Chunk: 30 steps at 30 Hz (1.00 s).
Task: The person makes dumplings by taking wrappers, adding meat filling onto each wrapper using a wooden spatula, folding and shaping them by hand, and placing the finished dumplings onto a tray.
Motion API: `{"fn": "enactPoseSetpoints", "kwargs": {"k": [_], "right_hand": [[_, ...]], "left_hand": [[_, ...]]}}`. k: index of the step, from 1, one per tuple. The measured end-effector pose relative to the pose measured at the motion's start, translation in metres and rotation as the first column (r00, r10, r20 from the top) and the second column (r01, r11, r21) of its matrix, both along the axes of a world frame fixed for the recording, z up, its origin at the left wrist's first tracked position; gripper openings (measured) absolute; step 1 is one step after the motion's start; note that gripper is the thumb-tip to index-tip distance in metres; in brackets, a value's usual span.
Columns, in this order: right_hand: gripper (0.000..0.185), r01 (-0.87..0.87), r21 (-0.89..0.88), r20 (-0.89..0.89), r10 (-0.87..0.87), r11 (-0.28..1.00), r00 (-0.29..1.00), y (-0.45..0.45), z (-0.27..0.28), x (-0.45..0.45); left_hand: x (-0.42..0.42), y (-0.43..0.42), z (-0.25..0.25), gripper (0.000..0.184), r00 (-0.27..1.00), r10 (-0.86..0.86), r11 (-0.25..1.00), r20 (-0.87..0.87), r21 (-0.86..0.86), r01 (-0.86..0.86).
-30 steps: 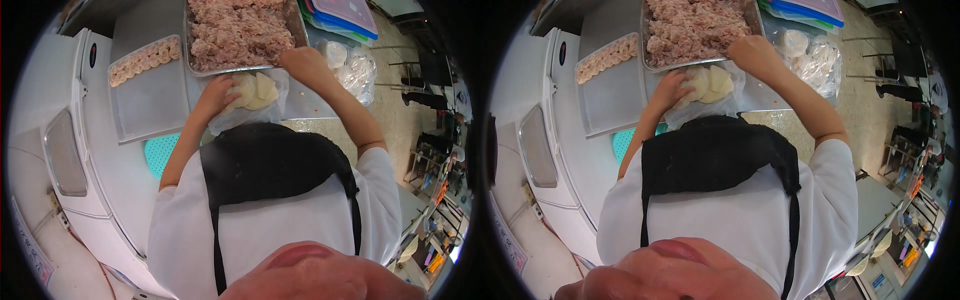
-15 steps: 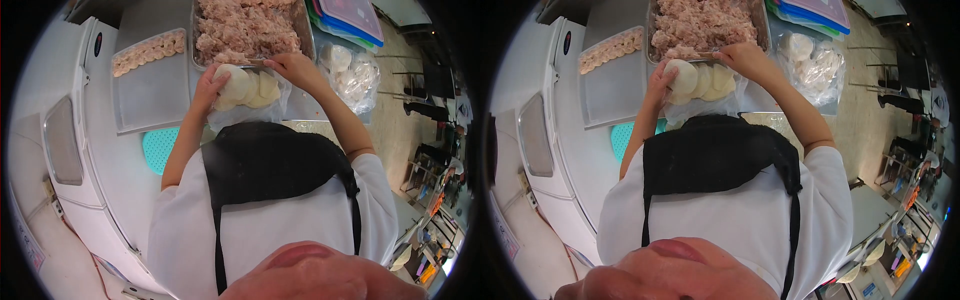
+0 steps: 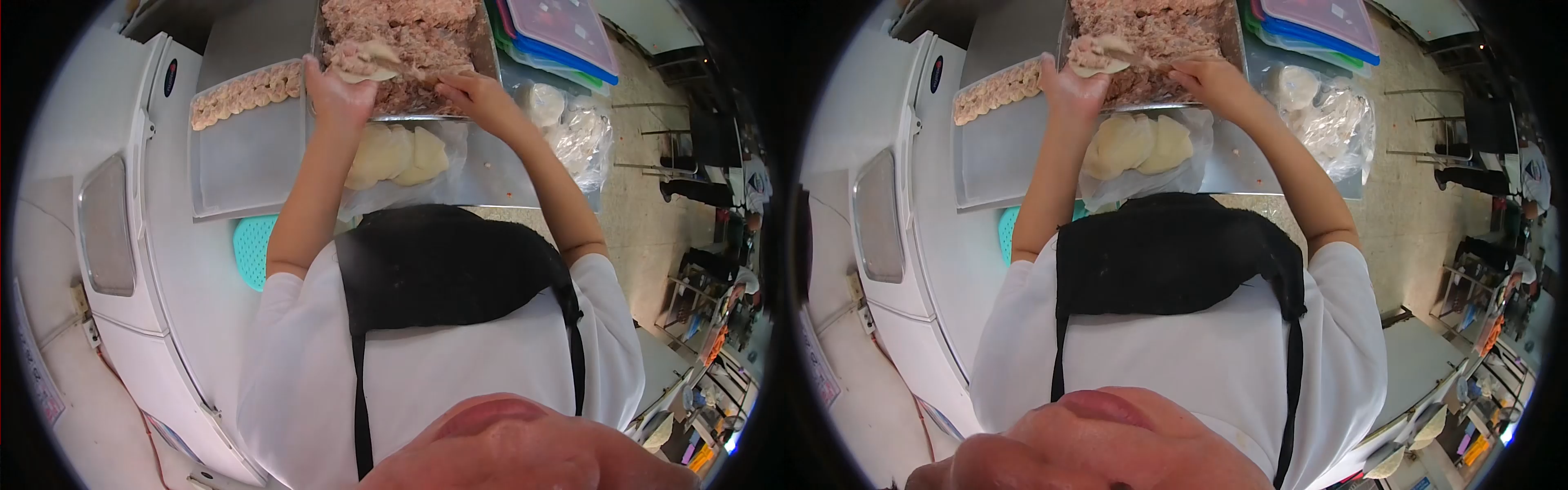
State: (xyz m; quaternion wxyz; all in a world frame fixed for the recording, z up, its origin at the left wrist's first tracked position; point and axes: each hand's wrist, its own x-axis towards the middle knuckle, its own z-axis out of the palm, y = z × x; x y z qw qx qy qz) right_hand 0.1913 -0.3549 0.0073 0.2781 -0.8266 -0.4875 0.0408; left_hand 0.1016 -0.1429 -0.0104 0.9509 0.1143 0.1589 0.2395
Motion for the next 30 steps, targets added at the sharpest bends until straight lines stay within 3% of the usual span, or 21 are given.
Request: {"fn": "enactPoseSetpoints", "kwargs": {"k": [1,4,7,10,13,17,20,21,23,24,26,28,30], "right_hand": [[0.028,0.018,-0.126,0.136,-0.001,0.992,0.991,-0.006,0.014,0.005],[0.024,0.035,-0.126,0.188,-0.01,0.991,0.982,-0.015,0.048,-0.01],[0.023,-0.036,-0.063,0.239,0.05,0.997,0.97,-0.015,0.018,0.006],[0.023,0.007,-0.257,0.367,0.091,0.966,0.926,-0.03,0.075,0.011],[0.025,0.006,-0.033,0.367,0.007,0.999,0.93,-0.027,0.081,-0.003],[0.026,-0.116,-0.061,0.308,0.13,0.991,0.942,-0.031,0.052,0.021],[0.031,-0.135,0.269,-0.013,0.144,0.954,0.989,-0.046,0.043,0.057],[0.033,-0.094,0.222,-0.175,0.135,0.97,0.975,-0.049,0.049,0.061],[0.037,-0.037,0.1,-0.485,0.081,0.994,0.871,-0.057,0.065,0.061],[0.037,-0.071,0.078,-0.529,0.102,0.994,0.842,-0.06,0.069,0.061],[0.039,-0.146,0.039,-0.618,0.139,0.988,0.774,-0.062,0.074,0.059],[0.034,-0.178,0.021,-0.59,0.156,0.984,0.792,-0.066,0.073,0.061],[0.033,-0.195,0.021,-0.538,0.175,0.981,0.824,-0.069,0.071,0.062]], "left_hand": [[0.003,0.003,-0.003,0.073,1.0,0.001,1.0,-0.003,0.005,-0.001],[0.01,-0.006,-0.013,0.078,1.0,-0.001,0.994,-0.022,0.107,0.004],[0.008,-0.028,0.025,0.081,0.994,-0.038,0.986,-0.103,0.159,0.055],[0.011,-0.03,0.032,0.078,0.994,-0.029,0.989,-0.108,0.142,0.045],[0.021,-0.03,0.035,0.071,0.992,0.007,0.996,-0.124,0.095,0.005],[0.021,-0.042,0.054,0.056,0.992,0.035,0.999,-0.122,-0.031,-0.039],[0.02,-0.034,0.036,0.049,0.984,-0.075,0.99,0.161,0.129,0.054],[0.019,-0.031,0.04,0.049,0.987,-0.153,0.921,0.056,0.371,0.122],[0.01,-0.034,0.044,0.052,0.955,-0.215,0.611,-0.204,0.735,0.295],[0.011,-0.043,0.056,0.068,0.968,-0.069,0.422,-0.242,0.872,0.249],[0.014,-0.04,0.057,0.069,0.967,0.131,0.014,-0.219,0.976,0.219],[0.014,-0.04,0.061,0.066,0.97,0.182,-0.255,-0.158,0.946,0.202],[0.016,-0.042,0.07,0.06,0.988,0.094,-0.365,-0.124,0.919,0.15]]}}
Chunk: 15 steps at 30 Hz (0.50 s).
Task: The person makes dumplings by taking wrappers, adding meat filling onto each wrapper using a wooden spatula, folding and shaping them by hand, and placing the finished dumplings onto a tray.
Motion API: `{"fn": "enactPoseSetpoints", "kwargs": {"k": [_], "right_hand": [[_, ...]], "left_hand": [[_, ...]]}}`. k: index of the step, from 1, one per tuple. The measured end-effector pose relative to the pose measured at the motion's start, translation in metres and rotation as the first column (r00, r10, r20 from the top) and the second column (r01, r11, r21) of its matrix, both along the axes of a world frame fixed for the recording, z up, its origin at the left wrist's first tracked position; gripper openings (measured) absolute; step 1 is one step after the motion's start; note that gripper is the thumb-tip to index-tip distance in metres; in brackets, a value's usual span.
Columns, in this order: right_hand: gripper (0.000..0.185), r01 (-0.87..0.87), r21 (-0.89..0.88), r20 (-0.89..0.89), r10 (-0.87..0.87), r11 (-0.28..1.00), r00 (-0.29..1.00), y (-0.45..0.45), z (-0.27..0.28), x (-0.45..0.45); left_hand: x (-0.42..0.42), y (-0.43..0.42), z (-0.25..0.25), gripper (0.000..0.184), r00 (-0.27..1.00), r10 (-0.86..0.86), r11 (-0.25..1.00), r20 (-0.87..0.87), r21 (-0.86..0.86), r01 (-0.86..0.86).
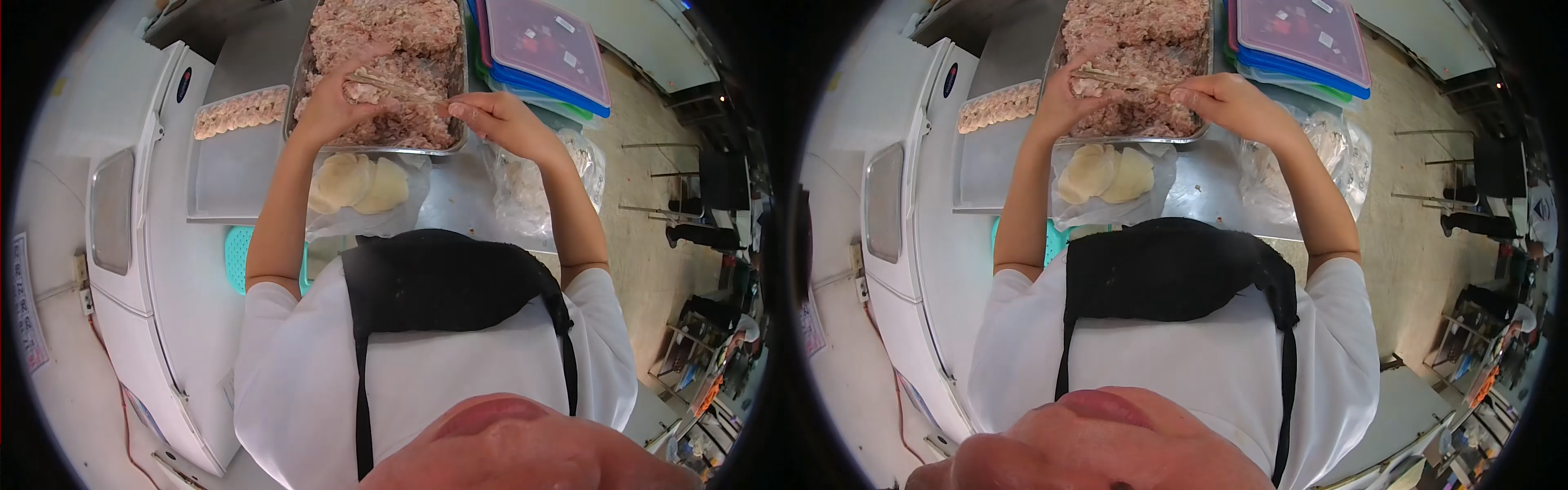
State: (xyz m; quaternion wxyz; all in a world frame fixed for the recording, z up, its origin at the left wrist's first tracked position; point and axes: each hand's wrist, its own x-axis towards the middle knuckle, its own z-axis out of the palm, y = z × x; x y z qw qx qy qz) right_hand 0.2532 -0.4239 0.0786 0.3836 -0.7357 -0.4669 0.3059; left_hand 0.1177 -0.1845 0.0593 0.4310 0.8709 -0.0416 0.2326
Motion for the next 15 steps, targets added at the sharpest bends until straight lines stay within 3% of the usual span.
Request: {"fn": "enactPoseSetpoints", "kwargs": {"k": [3,8,9,11,14,15], "right_hand": [[0.034,-0.028,0.052,0.085,0.023,0.998,0.996,0.004,-0.012,0.0],[0.036,-0.101,0.068,0.145,0.09,0.993,0.985,0.014,-0.051,0.029],[0.035,-0.101,0.118,0.246,0.069,0.988,0.967,0.017,-0.062,0.041],[0.034,-0.114,0.213,0.434,0.01,0.97,0.901,0.021,-0.081,0.062],[0.029,0.079,0.134,0.774,-0.154,0.988,0.615,0.019,-0.044,0.042],[0.026,0.04,0.198,0.754,-0.178,0.979,0.632,0.02,-0.043,0.03]], "left_hand": [[0.002,0.009,-0.007,0.047,0.966,-0.124,0.976,-0.229,-0.203,0.077],[0.006,0.012,-0.03,0.046,0.975,0.015,0.997,-0.22,0.082,0.003],[0.008,0.013,-0.034,0.047,0.977,0.031,0.99,-0.211,0.138,-0.002],[0.013,0.018,-0.041,0.051,0.919,0.169,0.985,-0.357,0.083,-0.15],[0.015,0.023,-0.049,0.057,0.816,0.297,0.922,-0.496,-0.074,-0.38],[0.014,0.024,-0.054,0.059,0.783,0.322,0.879,-0.533,-0.14,-0.457]]}}
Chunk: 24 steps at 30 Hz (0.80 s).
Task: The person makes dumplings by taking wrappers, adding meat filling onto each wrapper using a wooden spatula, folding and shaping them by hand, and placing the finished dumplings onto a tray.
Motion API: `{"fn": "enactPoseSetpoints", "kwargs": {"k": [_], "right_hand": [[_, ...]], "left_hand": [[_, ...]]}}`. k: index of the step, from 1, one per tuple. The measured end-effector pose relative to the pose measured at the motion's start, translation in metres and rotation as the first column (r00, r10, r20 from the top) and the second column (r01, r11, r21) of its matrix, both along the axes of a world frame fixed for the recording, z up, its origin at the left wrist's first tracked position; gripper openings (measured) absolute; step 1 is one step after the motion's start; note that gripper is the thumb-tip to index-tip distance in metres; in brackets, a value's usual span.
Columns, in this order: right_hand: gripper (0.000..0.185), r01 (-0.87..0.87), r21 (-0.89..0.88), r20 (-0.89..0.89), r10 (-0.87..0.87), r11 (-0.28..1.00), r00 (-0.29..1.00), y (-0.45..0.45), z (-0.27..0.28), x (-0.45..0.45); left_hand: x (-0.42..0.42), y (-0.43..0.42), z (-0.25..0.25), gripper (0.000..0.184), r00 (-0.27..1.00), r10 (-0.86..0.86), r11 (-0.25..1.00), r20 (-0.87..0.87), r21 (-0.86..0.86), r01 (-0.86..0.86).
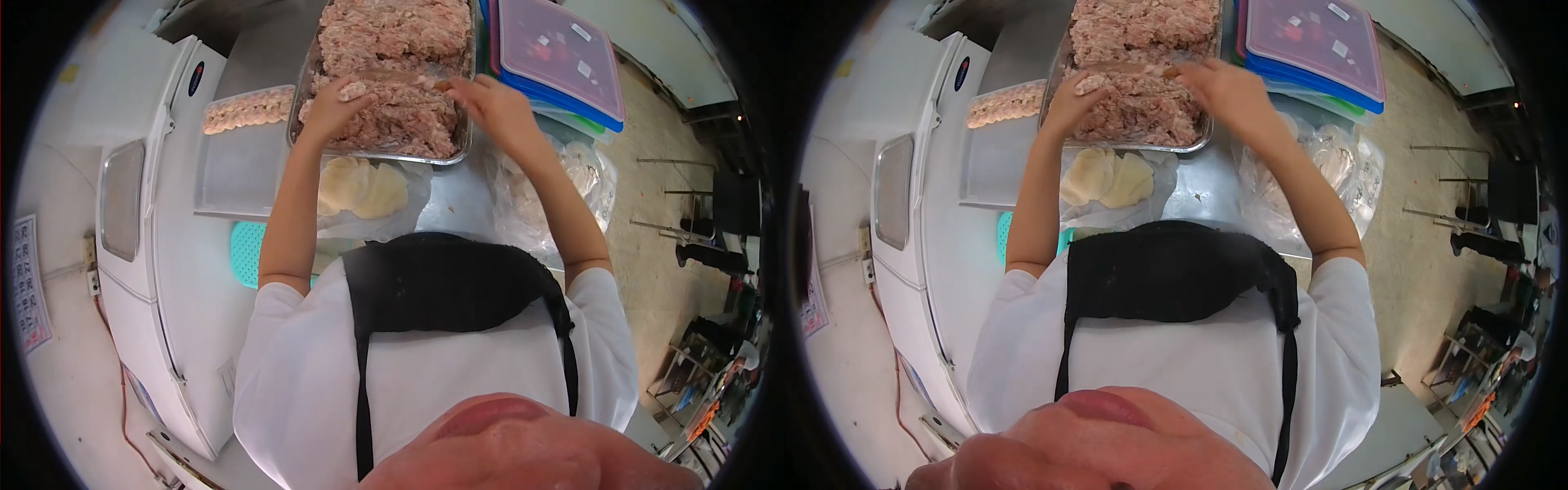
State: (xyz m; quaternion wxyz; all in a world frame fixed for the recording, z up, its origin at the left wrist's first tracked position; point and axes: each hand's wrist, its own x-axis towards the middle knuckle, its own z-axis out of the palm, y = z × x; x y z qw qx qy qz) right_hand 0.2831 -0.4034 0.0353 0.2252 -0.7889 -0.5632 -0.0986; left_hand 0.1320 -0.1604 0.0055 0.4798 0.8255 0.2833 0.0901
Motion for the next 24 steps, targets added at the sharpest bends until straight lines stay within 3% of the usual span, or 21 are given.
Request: {"fn": "enactPoseSetpoints", "kwargs": {"k": [2,3,6,10,12,14,15,18,20,23,24], "right_hand": [[0.02,-0.077,0.127,-0.022,0.08,0.989,0.997,0.004,-0.007,-0.022],[0.019,-0.052,0.037,-0.037,0.053,0.998,0.998,0.01,-0.023,-0.021],[0.021,0.064,-0.203,-0.042,-0.074,0.977,0.996,0.007,-0.058,0.014],[0.027,0.086,-0.308,-0.204,-0.155,0.947,0.967,-0.02,-0.009,0.018],[0.03,0.026,-0.163,-0.47,-0.101,0.986,0.877,-0.031,0.013,0.01],[0.031,-0.071,0.002,-0.691,0.053,0.997,0.721,-0.037,0.022,-0.001],[0.032,-0.098,0.011,-0.684,0.079,0.995,0.725,-0.034,0.019,-0.01],[0.031,-0.169,0.022,-0.662,0.141,0.985,0.736,-0.024,0.002,-0.028],[0.029,-0.209,0.009,-0.653,0.164,0.978,0.74,-0.021,-0.002,-0.024],[0.026,-0.048,-0.07,-0.283,0.027,0.996,0.959,-0.023,0.015,-0.023],[0.025,-0.009,0.003,-0.273,0.01,1.0,0.962,-0.021,0.016,-0.032]], "left_hand": [[0.002,0.009,-0.021,0.064,1.0,-0.02,0.972,0.014,0.235,0.017],[0.001,0.011,-0.029,0.066,0.999,-0.037,0.938,0.013,0.345,0.03],[0.001,0.007,-0.022,0.07,1.0,-0.016,0.984,-0.025,0.179,0.021],[-0.024,-0.014,0.032,0.067,0.97,-0.217,0.976,0.109,0.003,0.218],[-0.028,-0.013,0.038,0.059,0.923,-0.311,0.938,0.228,-0.081,0.336],[-0.024,-0.016,0.041,0.053,0.909,-0.359,0.927,0.214,0.195,0.32],[-0.024,-0.017,0.043,0.05,0.903,-0.38,0.894,0.201,0.329,0.303],[-0.013,-0.011,0.059,0.044,0.792,-0.589,0.778,0.161,0.379,0.501],[-0.011,-0.009,0.055,0.043,0.81,-0.581,0.76,0.077,0.408,0.506],[-0.013,-0.01,0.039,0.044,0.889,-0.456,0.807,0.033,0.436,0.398],[-0.013,-0.009,0.036,0.045,0.92,-0.391,0.831,0.037,0.445,0.335]]}}
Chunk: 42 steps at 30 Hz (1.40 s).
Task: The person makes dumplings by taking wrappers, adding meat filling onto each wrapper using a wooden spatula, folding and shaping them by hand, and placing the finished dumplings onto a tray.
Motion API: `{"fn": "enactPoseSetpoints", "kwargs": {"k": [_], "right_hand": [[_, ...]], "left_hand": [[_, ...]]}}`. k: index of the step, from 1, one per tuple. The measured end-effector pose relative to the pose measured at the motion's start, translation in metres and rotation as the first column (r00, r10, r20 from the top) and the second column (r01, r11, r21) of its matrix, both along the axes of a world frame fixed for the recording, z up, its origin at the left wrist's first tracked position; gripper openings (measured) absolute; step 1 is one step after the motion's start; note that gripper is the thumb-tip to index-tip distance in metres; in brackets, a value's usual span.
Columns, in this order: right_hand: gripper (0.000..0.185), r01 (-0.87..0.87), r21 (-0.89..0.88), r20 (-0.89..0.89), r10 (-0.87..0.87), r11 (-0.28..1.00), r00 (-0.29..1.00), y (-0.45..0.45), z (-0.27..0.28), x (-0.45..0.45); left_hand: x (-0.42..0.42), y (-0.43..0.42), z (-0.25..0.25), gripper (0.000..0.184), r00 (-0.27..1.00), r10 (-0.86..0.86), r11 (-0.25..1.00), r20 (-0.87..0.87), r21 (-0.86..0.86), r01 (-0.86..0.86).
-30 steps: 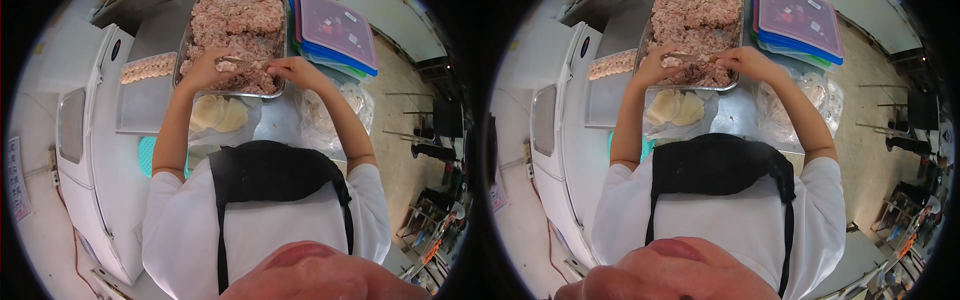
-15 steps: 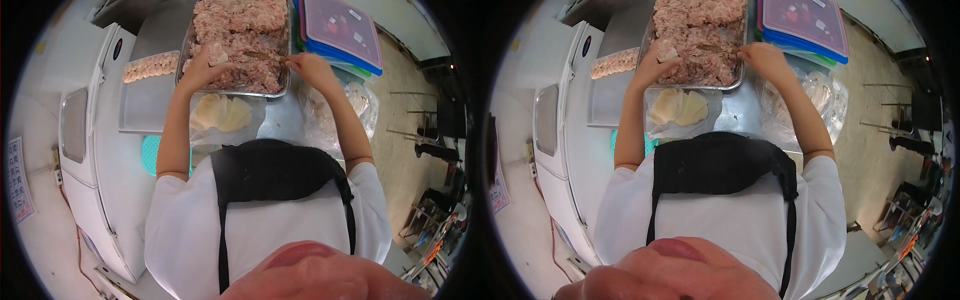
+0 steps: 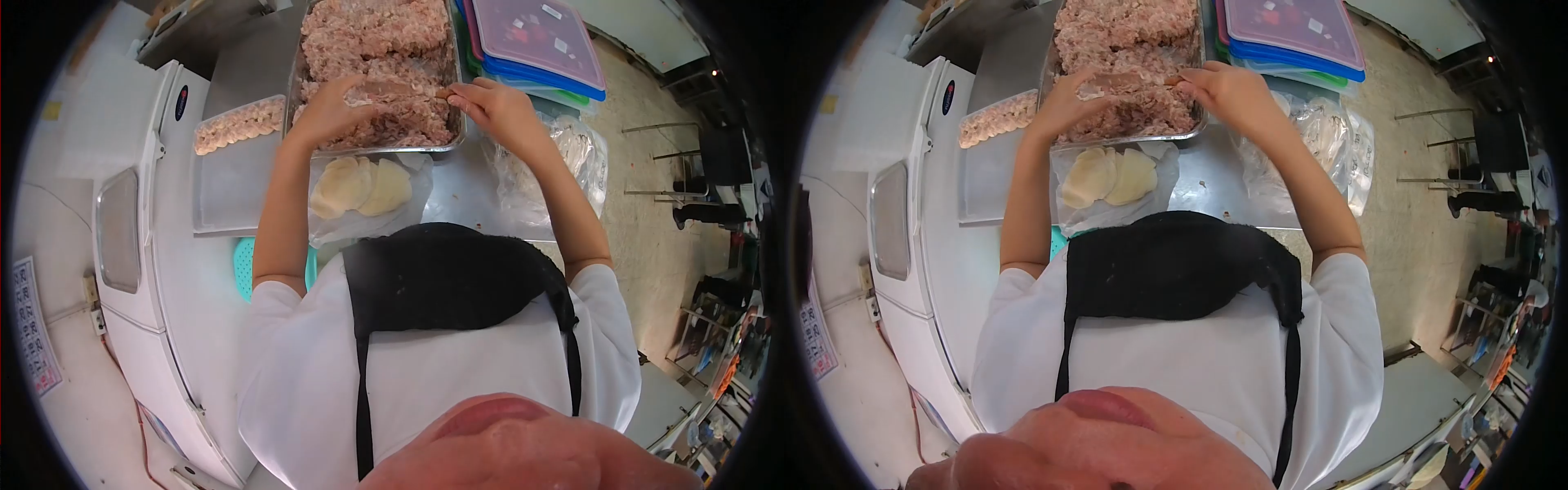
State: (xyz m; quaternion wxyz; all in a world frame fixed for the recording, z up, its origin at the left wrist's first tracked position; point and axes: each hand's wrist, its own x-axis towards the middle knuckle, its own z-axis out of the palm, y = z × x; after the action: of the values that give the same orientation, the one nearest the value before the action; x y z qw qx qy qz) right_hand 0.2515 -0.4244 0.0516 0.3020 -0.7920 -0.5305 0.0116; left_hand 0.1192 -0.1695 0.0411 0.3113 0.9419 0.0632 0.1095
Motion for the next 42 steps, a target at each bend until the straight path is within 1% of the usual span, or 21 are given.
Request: {"fn": "enactPoseSetpoints", "kwargs": {"k": [2,3,6,7,9,12,14,16,17,18,20,21,24,27,30,31,33,36,37,40,42], "right_hand": [[0.023,0.08,0.142,0.006,-0.082,0.987,0.997,0.004,-0.004,-0.028],[0.023,0.081,0.079,0.001,-0.082,0.994,0.997,0.008,-0.018,-0.025],[0.023,0.146,-0.14,0.017,-0.145,0.979,0.989,0.007,-0.063,-0.011],[0.023,0.197,-0.223,0.06,-0.188,0.955,0.98,-0.002,-0.065,-0.006],[0.026,0.289,-0.319,0.066,-0.283,0.902,0.957,-0.012,-0.058,-0.013],[0.032,0.288,-0.053,-0.265,-0.291,0.956,0.919,-0.014,-0.013,-0.04],[0.034,0.167,0.039,-0.433,-0.134,0.985,0.892,-0.002,0.008,-0.06],[0.034,0.016,0.055,-0.52,0.015,0.998,0.854,0.018,0.018,-0.08],[0.03,-0.017,0.053,-0.383,0.036,0.998,0.923,0.032,0.017,-0.094],[0.028,0.047,0.042,-0.195,-0.038,0.998,0.98,0.043,0.017,-0.104],[0.025,0.168,0.054,0.201,-0.176,0.984,0.964,0.068,0.019,-0.129],[0.022,0.212,0.141,0.276,-0.244,0.967,0.93,0.076,0.032,-0.146],[0.023,0.234,0.045,0.314,-0.236,0.971,0.919,0.096,0.028,-0.169],[0.024,0.247,0.068,0.226,-0.256,0.967,0.94,0.101,0.033,-0.167],[0.027,0.19,0.148,-0.146,-0.169,0.971,0.975,0.095,0.044,-0.166],[0.028,0.184,0.078,-0.188,-0.167,0.98,0.968,0.096,0.049,-0.171],[0.029,0.084,0.084,-0.133,-0.072,0.993,0.988,0.113,0.035,-0.185],[0.03,0.01,0.051,-0.127,-0.004,0.999,0.992,0.13,0.012,-0.192],[0.03,-0.005,0.035,-0.133,0.009,0.999,0.991,0.133,0.01,-0.192],[0.028,0.165,-0.165,0.08,-0.153,0.972,0.985,0.126,0.04,-0.191],[0.027,0.155,-0.011,0.127,-0.152,0.988,0.98,0.128,0.043,-0.208]], "left_hand": [[0.002,0.006,-0.002,0.048,0.987,-0.085,0.982,-0.137,-0.178,0.06],[0.005,0.009,-0.004,0.049,0.97,-0.14,0.96,-0.199,-0.268,0.083],[0.004,0.031,-0.046,0.062,1.0,0.012,0.979,0.024,0.205,-0.016],[-0.001,0.028,-0.028,0.065,0.997,0.007,1.0,-0.079,0.002,-0.007],[-0.022,0.021,0.01,0.072,0.953,-0.083,0.92,-0.291,-0.39,-0.039],[-0.042,0.025,0.036,0.076,0.957,-0.227,0.87,-0.18,-0.48,0.116],[-0.045,0.035,0.029,0.066,0.933,-0.322,0.906,0.159,-0.233,0.352],[-0.057,0.049,0.028,0.061,0.877,-0.418,0.883,0.237,-0.122,0.454],[-0.065,0.056,0.03,0.061,0.877,-0.451,0.863,0.166,-0.168,0.476],[-0.072,0.061,0.035,0.062,0.869,-0.486,0.842,0.094,-0.215,0.494],[-0.09,0.074,0.049,0.059,0.944,-0.289,0.922,-0.159,-0.312,0.23],[-0.096,0.078,0.053,0.057,0.94,-0.184,0.94,-0.289,-0.332,0.082],[-0.1,0.11,0.023,0.054,0.957,-0.278,0.872,-0.082,-0.441,0.215],[-0.115,0.122,0.023,0.049,0.977,-0.154,0.906,-0.149,-0.415,0.079],[-0.137,0.132,0.032,0.043,0.961,-0.25,0.821,-0.113,-0.551,0.149],[-0.139,0.134,0.029,0.04,0.964,-0.267,0.85,0.013,-0.469,0.242],[-0.144,0.138,0.021,0.035,0.912,-0.32,0.883,0.257,-0.269,0.385],[-0.148,0.15,0.019,0.033,0.862,-0.447,0.857,0.239,-0.161,0.489],[-0.15,0.151,0.019,0.033,0.877,-0.431,0.87,0.214,-0.16,0.466],[-0.156,0.153,0.021,0.036,0.909,-0.395,0.89,0.13,-0.193,0.414],[-0.156,0.158,0.021,0.041,0.92,-0.385,0.882,0.073,-0.265,0.39]]}}
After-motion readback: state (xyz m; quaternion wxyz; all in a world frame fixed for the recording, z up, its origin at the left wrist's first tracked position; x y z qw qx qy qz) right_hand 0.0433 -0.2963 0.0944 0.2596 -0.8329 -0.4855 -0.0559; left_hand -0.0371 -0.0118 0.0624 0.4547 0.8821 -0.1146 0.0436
